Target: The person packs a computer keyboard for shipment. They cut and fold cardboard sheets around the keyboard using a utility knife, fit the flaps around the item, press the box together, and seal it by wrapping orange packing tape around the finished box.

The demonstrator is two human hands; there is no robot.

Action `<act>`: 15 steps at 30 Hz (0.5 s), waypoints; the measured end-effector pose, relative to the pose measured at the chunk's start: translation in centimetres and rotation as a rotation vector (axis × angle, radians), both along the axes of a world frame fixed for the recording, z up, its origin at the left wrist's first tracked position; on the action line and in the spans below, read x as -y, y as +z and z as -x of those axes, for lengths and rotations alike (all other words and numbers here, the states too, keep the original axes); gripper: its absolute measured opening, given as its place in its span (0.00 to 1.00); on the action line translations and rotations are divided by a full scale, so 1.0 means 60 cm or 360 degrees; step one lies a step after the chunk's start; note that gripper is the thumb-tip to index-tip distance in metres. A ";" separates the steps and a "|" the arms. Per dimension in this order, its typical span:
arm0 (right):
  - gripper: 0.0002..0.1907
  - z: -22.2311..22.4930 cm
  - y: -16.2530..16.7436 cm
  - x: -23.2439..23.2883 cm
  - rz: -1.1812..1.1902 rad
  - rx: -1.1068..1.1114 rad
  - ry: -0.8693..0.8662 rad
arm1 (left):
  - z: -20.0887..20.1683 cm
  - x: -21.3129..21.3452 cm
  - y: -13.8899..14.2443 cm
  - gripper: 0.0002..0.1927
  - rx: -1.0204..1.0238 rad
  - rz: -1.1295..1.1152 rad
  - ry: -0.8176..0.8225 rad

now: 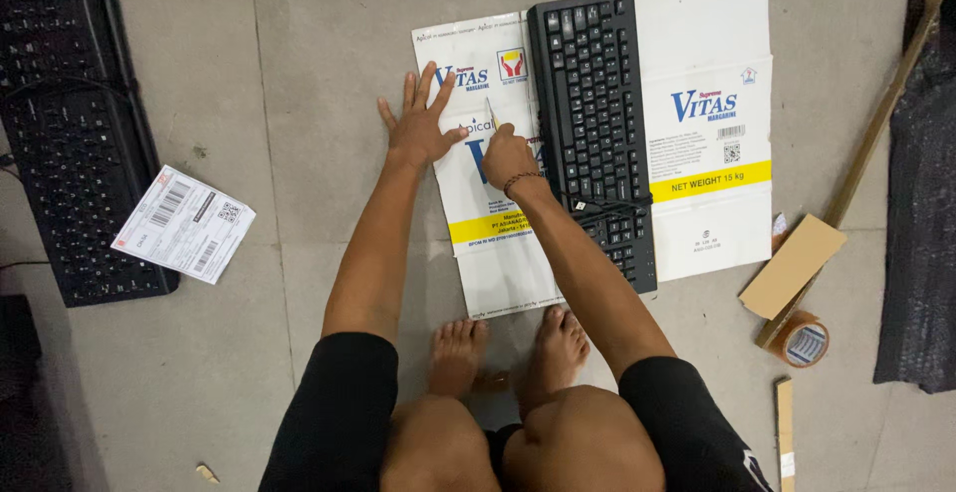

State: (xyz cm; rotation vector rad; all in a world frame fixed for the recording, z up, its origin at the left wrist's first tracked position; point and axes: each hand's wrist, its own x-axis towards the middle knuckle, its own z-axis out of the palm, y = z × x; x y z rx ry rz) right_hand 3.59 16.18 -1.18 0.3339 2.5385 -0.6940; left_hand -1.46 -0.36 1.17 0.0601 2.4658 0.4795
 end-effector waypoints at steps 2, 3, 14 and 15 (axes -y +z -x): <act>0.15 -0.011 0.000 0.001 -0.0001 -0.0018 0.0006 | 0.000 0.000 0.002 0.53 -0.0014 0.0013 0.0010; 0.15 -0.016 0.001 0.002 -0.0005 -0.0038 0.0007 | 0.000 0.000 0.003 0.53 -0.0023 0.0018 0.0015; 0.15 -0.070 0.007 -0.004 -0.0053 0.0062 0.0013 | 0.004 0.000 0.026 0.52 -0.0031 0.0066 0.0027; 0.14 -0.075 0.007 -0.005 -0.0035 0.0052 0.0006 | 0.004 0.000 0.029 0.52 -0.0029 0.0073 0.0031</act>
